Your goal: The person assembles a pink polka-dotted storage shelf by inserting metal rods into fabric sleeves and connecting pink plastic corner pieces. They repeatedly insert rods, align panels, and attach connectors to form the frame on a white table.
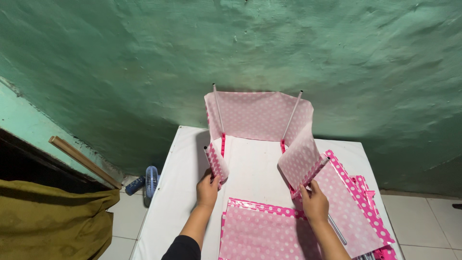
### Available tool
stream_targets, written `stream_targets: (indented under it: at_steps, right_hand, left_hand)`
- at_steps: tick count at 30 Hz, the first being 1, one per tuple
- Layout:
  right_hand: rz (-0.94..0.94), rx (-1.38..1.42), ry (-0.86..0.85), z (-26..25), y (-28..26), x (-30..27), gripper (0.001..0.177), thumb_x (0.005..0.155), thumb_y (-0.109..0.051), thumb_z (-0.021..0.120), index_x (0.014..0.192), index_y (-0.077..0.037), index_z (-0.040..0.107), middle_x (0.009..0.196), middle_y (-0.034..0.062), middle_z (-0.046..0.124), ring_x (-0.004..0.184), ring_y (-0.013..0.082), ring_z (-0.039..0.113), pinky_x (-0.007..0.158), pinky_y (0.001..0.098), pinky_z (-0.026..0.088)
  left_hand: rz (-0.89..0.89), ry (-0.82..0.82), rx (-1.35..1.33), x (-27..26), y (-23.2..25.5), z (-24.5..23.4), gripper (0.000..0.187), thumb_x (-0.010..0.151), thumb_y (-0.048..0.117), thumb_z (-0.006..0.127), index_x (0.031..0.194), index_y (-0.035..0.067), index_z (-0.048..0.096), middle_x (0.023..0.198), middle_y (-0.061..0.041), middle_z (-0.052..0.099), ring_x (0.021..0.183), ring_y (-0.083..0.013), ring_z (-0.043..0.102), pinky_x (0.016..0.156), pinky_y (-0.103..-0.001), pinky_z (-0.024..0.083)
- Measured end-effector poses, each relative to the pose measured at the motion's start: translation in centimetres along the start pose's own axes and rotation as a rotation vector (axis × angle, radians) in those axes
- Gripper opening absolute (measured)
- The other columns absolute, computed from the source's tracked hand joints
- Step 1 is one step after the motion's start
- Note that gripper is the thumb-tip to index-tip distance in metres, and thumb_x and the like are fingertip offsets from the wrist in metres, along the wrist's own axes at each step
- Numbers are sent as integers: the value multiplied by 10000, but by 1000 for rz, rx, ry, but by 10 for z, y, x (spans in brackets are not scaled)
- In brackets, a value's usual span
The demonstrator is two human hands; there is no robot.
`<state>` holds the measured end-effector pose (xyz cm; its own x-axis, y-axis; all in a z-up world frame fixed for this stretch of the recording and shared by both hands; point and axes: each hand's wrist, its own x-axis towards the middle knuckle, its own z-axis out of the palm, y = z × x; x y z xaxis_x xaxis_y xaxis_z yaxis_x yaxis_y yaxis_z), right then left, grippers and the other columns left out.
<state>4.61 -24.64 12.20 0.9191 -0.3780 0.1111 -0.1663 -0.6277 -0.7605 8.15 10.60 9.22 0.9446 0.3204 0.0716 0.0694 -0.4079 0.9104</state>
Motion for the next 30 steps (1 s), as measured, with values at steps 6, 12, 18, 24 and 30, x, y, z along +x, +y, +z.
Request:
stream_targets:
  at_steps: [6,12,18,24,30]
  right_hand:
    - [-51,8,10,-1,-2,-1,500,894,-261,733,1337,-94,572,1185,107,752,999,256,761,814,365,580]
    - [-51,8,7,1,-3,2,567,864,-289,762,1347,-84,547,1191,109,744,1021,244,756,796,359,588]
    - [-36,-28,8,0,-7,3,541,858,-298,764,1317,-98,559,1158,106,756,1003,257,758,767,385,581]
    - [28,-46,-25,-7,-3,-1,338,972,-340,650,1239,-133,653,958,140,784,859,317,765,781,399,575]
    - [-14,-42,-3,-10,0,-11,297,931,-324,687,1176,-155,681,956,121,790,870,317,762,759,412,575]
  left_hand:
    - [185,109,23,-9,12,-2,463,853,162,769,1272,44,613,1110,-166,740,950,-301,740,813,-392,583]
    - [234,251,17,-3,10,-3,511,821,196,811,1216,-28,576,1078,-216,731,981,-345,736,824,-410,583]
    - [199,249,61,2,1,-2,298,927,179,714,1118,-16,596,1011,-216,741,925,-341,750,781,-431,592]
    - [247,115,83,-8,19,-9,342,969,130,632,1294,29,608,1056,-207,738,938,-369,733,784,-428,577]
    - [295,79,23,-27,38,-19,369,962,107,622,1324,43,594,1114,-178,741,960,-347,748,797,-393,592]
